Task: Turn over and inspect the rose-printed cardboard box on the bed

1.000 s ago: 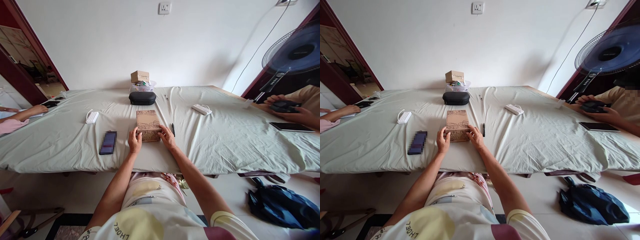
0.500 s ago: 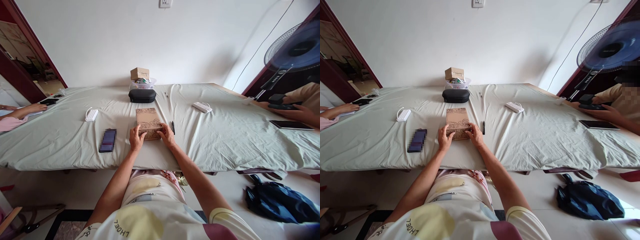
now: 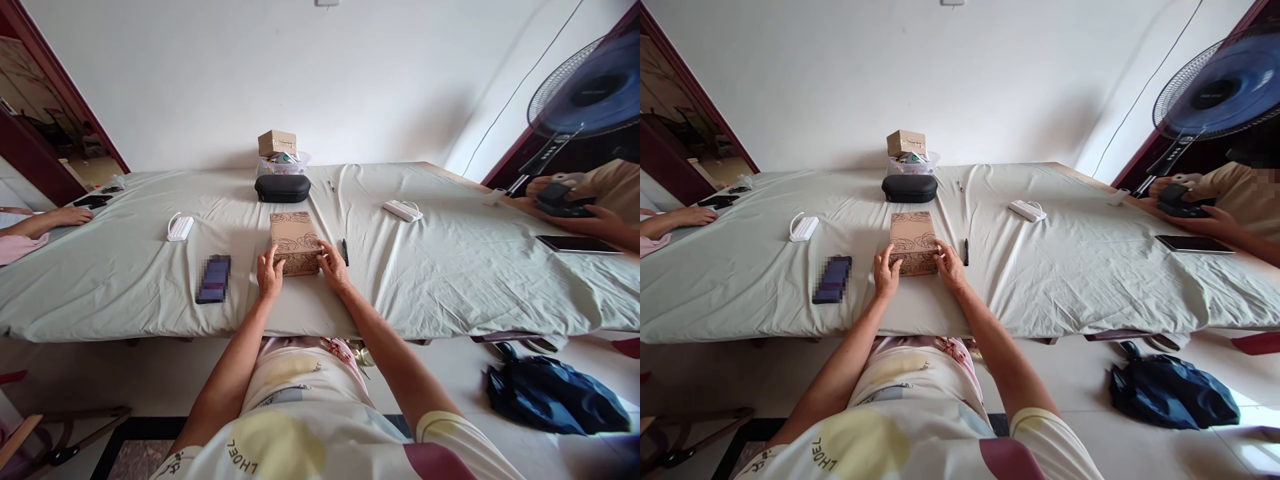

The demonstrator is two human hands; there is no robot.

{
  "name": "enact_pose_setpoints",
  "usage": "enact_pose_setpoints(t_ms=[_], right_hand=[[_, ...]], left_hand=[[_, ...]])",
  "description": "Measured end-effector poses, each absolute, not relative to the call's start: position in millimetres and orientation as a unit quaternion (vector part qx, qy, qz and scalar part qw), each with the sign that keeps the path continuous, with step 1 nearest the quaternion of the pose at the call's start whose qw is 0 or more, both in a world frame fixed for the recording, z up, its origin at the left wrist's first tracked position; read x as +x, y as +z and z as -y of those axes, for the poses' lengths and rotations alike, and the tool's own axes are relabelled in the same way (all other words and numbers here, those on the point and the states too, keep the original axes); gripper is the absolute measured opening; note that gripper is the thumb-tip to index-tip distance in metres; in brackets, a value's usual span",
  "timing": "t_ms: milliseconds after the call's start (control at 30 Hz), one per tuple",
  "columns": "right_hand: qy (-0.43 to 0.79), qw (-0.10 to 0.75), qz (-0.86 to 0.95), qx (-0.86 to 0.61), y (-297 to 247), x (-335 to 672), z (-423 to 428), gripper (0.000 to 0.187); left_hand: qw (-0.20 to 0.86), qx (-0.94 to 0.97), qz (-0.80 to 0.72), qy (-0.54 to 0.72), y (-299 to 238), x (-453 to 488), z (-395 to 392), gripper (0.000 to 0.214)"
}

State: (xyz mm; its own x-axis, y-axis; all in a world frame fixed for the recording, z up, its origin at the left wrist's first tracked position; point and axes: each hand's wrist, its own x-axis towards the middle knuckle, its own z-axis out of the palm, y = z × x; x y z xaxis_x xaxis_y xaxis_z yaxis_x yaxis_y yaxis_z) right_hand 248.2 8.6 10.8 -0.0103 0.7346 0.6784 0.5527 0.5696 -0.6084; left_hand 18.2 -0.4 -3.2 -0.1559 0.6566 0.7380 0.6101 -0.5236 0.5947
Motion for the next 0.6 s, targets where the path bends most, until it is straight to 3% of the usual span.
enact_pose_setpoints(t_ms=[300,600], right_hand=[[0.136,0.53,0.684,-0.483,7.2,249.9,-15.2,0.054],[0.169,0.46,0.688,-0.535,8.2,251.6,-13.7,0.049]], left_hand=[[0.018,0.649,-0.48,0.591,-3.2,16.8,-1.1,0.043],[0.026,0.646,-0.482,0.592,2.0,17.1,2.7,0.038]])
